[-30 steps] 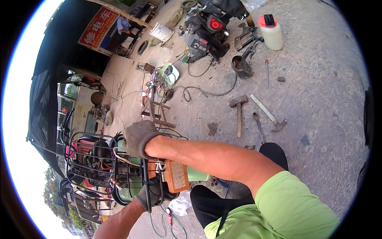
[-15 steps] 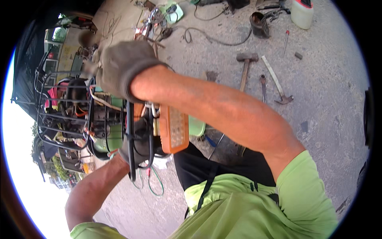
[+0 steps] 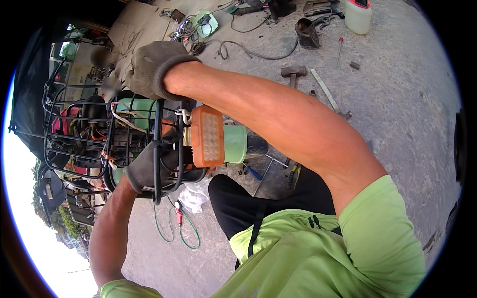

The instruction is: The person secures an orange LED light to the rear rack of a green scooter using zip ties. They wrap the ties around the rack and tighten them by hand, then trim the excess plastic ends.

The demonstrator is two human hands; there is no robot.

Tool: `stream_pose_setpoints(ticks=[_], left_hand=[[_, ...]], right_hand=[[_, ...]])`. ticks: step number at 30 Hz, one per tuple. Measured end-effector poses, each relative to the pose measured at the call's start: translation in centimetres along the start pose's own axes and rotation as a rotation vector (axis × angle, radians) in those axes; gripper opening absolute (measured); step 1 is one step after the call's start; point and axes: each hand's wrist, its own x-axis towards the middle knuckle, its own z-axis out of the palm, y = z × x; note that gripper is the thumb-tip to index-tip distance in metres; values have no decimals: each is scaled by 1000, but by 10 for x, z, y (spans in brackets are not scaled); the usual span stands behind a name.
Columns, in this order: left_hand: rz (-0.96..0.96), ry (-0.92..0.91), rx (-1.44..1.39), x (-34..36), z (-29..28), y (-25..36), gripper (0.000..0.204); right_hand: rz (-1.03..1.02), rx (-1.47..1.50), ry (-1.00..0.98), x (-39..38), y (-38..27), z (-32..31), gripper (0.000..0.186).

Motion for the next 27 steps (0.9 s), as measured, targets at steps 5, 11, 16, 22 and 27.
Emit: stream_pose_setpoints(ticks=[5, 11, 16, 22, 27], left_hand=[[-12, -50, -353, -20, -7, -30, 39], [47, -281, -300, -18, -12, -34, 38], [17, -267, -359, -18, -13, -27, 45], [188, -280, -261, -3, -15, -36, 46], [261, -268, -300, 0, -11, -34, 47]], right_hand=[[33, 52, -1, -6, -8, -7, 41], [63, 22, 57, 9, -4, 10, 43], [75, -30, 114, 17, -2, 23, 44], [26, -4, 115, 20, 4, 27, 41], [38, -9, 92, 21, 6, 28, 43]])
